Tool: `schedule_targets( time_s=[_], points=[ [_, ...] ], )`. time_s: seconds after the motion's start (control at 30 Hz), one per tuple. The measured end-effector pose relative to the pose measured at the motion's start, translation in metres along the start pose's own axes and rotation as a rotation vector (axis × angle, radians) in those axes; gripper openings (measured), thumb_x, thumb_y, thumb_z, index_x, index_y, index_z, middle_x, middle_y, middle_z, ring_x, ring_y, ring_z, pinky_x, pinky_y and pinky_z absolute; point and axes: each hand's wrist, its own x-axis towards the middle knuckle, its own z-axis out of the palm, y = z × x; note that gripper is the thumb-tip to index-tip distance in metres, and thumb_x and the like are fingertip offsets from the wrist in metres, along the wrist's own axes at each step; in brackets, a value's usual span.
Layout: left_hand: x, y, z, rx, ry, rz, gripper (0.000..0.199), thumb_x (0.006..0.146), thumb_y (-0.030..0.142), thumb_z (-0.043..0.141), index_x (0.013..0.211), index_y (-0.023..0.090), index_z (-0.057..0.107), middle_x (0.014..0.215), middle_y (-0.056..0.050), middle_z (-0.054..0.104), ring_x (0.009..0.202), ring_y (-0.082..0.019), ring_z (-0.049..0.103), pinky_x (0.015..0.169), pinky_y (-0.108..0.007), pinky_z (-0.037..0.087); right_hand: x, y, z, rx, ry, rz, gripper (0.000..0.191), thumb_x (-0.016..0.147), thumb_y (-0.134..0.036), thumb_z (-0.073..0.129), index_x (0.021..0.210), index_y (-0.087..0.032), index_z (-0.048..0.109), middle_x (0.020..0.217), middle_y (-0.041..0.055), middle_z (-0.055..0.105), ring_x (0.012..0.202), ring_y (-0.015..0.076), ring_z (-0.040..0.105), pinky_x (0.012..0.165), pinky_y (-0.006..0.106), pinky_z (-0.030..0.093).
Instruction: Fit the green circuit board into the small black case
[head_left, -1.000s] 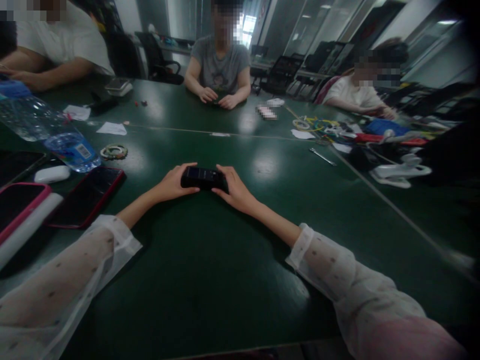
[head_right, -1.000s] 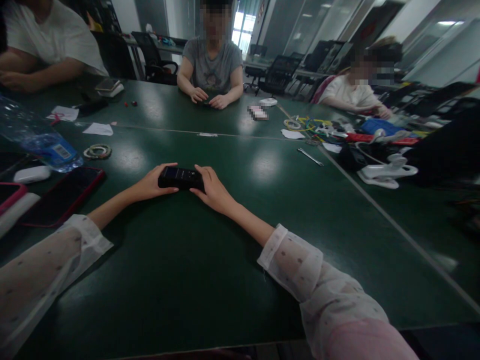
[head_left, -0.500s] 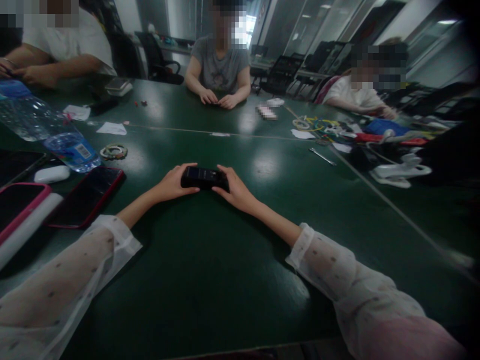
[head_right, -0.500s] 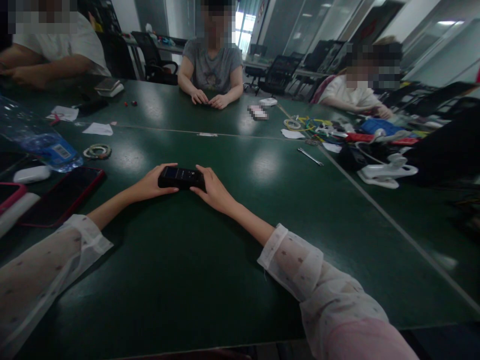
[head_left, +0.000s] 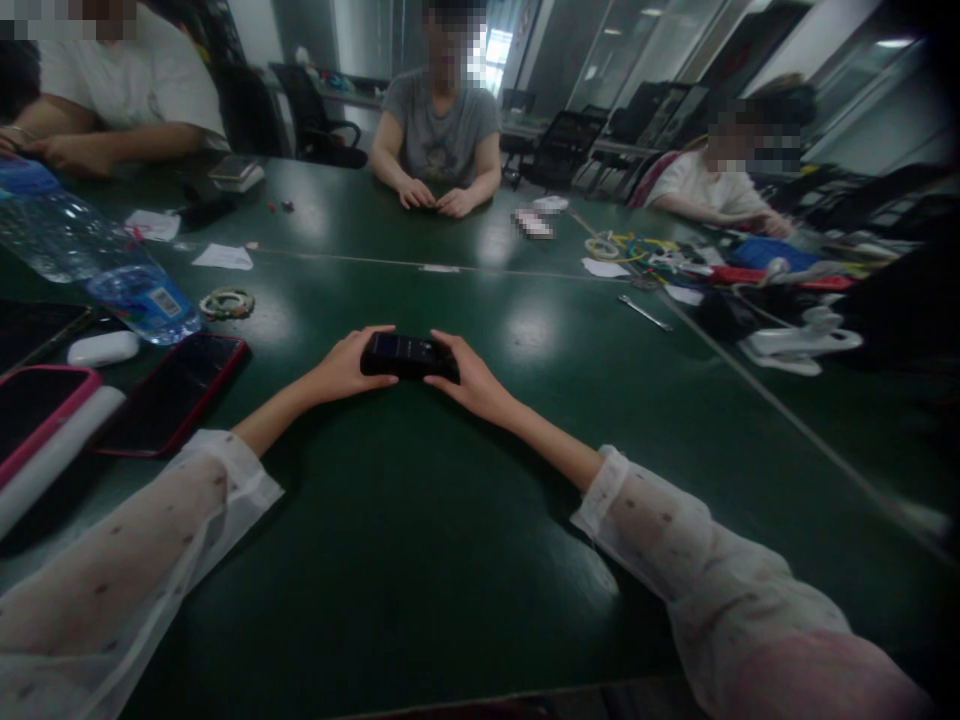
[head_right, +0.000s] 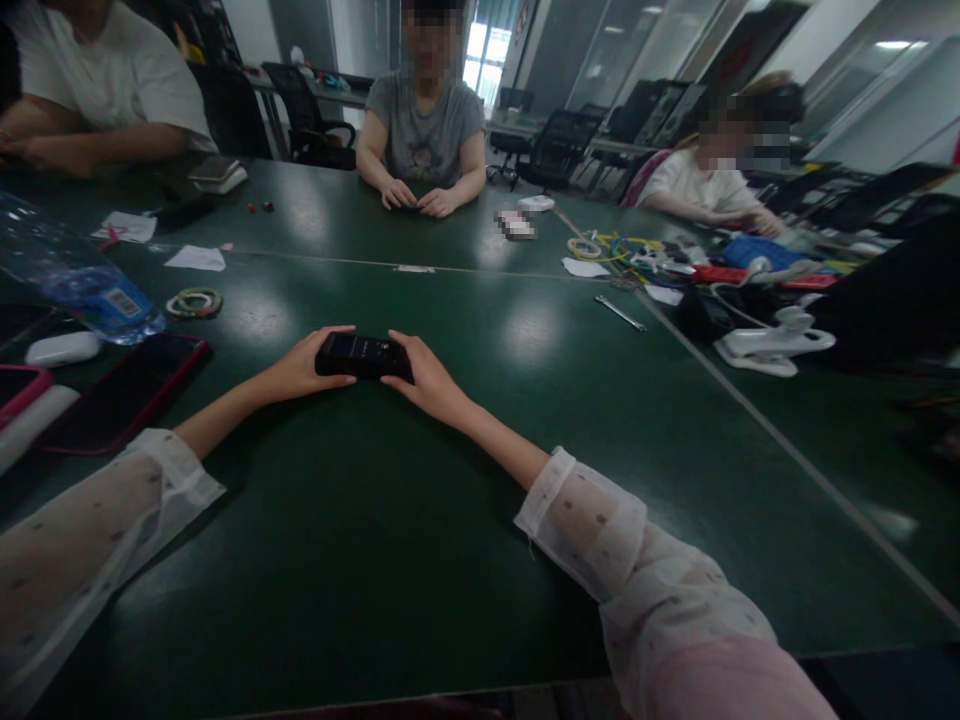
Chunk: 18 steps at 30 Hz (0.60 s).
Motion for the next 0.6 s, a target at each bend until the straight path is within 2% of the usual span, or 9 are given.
schedule_targets(
  time_s=[0.43,0.6],
  points=[
    [-0.0007,0.0046,-0.0016,-0.052,0.008,-0.012,0.086,0.074,0.052,0.073,0.146,0.028,0.033,0.144,-0.013,0.047,0.128,-0.035,0.049,0.103,-0.052,0.041,0.0,0.0035,0.0004,0.03,0.018,0.036,0.058,0.086,-0.028,0.067,0.137,-0.022,0.04,0.13,0.0129,0.055,0.12,0.0284,0.057,0.101,0.056,0.049],
    [0.0001,0.0041,-0.0012,-0.057,0.003,-0.043,0.086,0.073,0.053,0.075,0.144,0.025,0.036,0.142,-0.013,0.048,0.127,-0.034,0.05,0.104,-0.052,0.041,0.0002,0.0033,0.001,0.042,0.058,0.033,0.054,0.086,-0.027,0.067,0.134,-0.021,0.043,0.127,0.0127,0.056,0.117,0.0274,0.058,0.101,0.052,0.05]
  ],
)
